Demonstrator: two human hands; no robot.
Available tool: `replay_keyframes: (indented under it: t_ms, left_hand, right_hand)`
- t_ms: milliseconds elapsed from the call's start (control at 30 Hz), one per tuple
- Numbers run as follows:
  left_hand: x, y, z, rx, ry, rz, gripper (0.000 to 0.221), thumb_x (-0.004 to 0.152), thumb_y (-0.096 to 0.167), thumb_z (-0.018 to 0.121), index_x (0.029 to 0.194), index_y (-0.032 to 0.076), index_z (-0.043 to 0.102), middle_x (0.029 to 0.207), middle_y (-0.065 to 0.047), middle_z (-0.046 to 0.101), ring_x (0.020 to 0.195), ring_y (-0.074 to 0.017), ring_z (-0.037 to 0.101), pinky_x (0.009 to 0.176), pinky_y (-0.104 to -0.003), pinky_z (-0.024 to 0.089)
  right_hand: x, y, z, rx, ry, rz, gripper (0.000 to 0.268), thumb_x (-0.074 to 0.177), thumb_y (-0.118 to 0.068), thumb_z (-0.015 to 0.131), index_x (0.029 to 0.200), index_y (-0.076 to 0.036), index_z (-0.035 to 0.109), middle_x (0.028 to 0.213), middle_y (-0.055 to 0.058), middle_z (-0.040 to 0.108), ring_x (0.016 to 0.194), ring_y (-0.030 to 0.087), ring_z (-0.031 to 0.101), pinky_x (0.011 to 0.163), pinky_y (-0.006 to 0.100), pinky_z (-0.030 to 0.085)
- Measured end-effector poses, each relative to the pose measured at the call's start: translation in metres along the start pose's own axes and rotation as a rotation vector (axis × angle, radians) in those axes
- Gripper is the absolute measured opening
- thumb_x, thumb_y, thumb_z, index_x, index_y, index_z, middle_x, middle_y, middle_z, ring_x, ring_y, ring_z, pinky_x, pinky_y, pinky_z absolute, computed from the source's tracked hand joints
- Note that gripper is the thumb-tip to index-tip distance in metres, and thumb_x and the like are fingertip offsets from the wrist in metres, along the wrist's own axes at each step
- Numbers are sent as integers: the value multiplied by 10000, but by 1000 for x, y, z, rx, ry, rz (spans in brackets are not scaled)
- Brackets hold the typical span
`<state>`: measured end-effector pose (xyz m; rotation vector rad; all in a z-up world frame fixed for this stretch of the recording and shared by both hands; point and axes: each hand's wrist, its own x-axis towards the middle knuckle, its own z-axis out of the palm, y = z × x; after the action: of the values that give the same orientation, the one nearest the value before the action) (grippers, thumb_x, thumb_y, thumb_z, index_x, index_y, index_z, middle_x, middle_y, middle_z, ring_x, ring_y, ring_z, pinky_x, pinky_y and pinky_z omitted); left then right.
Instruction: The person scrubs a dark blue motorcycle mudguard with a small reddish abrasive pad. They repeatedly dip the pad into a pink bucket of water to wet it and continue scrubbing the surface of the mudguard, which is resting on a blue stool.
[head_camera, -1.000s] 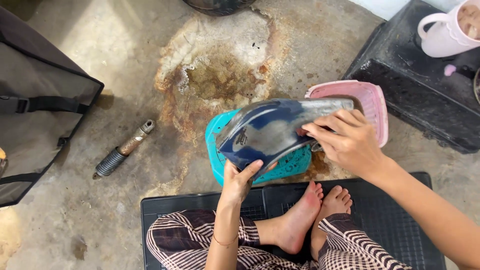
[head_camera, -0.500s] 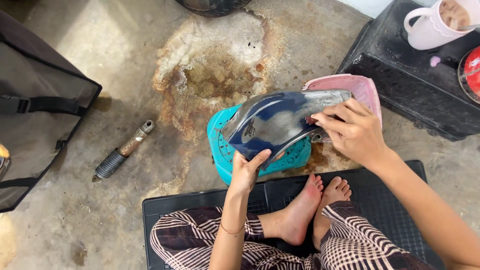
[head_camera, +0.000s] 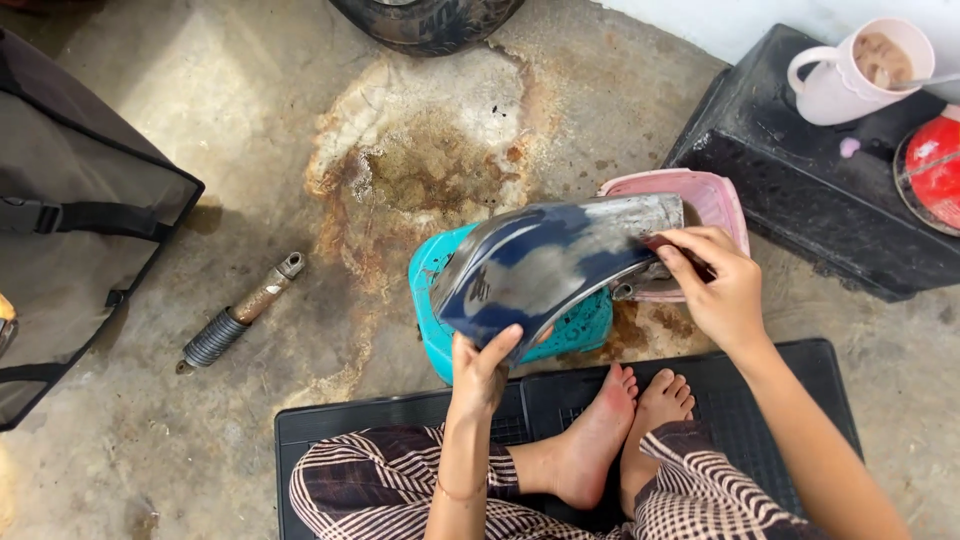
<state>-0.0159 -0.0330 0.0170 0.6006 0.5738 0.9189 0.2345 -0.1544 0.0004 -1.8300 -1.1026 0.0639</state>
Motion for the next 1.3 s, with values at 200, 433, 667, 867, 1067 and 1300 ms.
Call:
replay_keyframes:
  t_ms: [200, 433, 667, 867, 1067, 1300]
  left_hand:
    - [-27, -33, 17, -21, 166, 72, 349, 815, -126, 705, 1159, -85, 666, 979, -253, 740, 914, -334, 719, 754, -457, 636]
    - [-34, -63, 12, 52, 206, 182, 355, 840, -113, 694, 1192, -89, 650, 1026, -231, 746, 953, -293, 695, 765, -451, 635]
    - [-28, 2, 24, 296, -112, 1, 361, 1031, 101, 455, 1223, -160, 614, 1192, -329, 651, 1118, -442, 612, 921, -572, 557]
    - [-33, 74, -2, 786, -181, -53, 271, 954, 124, 534, 899, -45, 739, 797, -154, 778, 689, -212, 758, 663, -291, 616]
    - [23, 99, -49, 1032, 70, 311, 558, 779, 40, 774, 1274, -11, 520, 1213, -263, 600, 1197, -463, 507, 994, -604, 422]
    - [73, 79, -40, 1382, -160, 423, 639, 849, -180, 546, 1425, 96, 538, 1089, -260, 723, 1064, -501, 641, 905, -601, 520]
  right_hand:
    - [8, -10, 26, 116, 19, -36, 116, 1016, -123, 761, 1122, -85, 790, 1099, 97, 713, 1042, 259, 678, 954, 370, 524]
    - [29, -44, 44, 78, 110, -142, 125, 1059, -70, 725, 1151, 3, 767, 1156, 186, 711, 1066, 361, 678, 973, 439, 514]
    - [45, -58, 59, 45, 76, -219, 114, 993, -58, 809, 1095, -8, 800, 1014, 125, 778, 979, 304, 748, 881, 371, 578]
    - [49, -76, 59, -24, 5, -280, 254, 895, 110, 750, 1148, 90, 739, 1040, 161, 759, 863, 254, 667, 760, 335, 529]
    - [43, -47, 75, 100, 128, -345, 137, 1001, 28, 749, 1129, 54, 790, 972, 166, 766, 934, 354, 735, 850, 412, 577]
    - [40, -44, 74, 210, 124, -258, 145, 1002, 25, 735, 1136, 67, 772, 966, 178, 766, 939, 336, 731, 844, 405, 567]
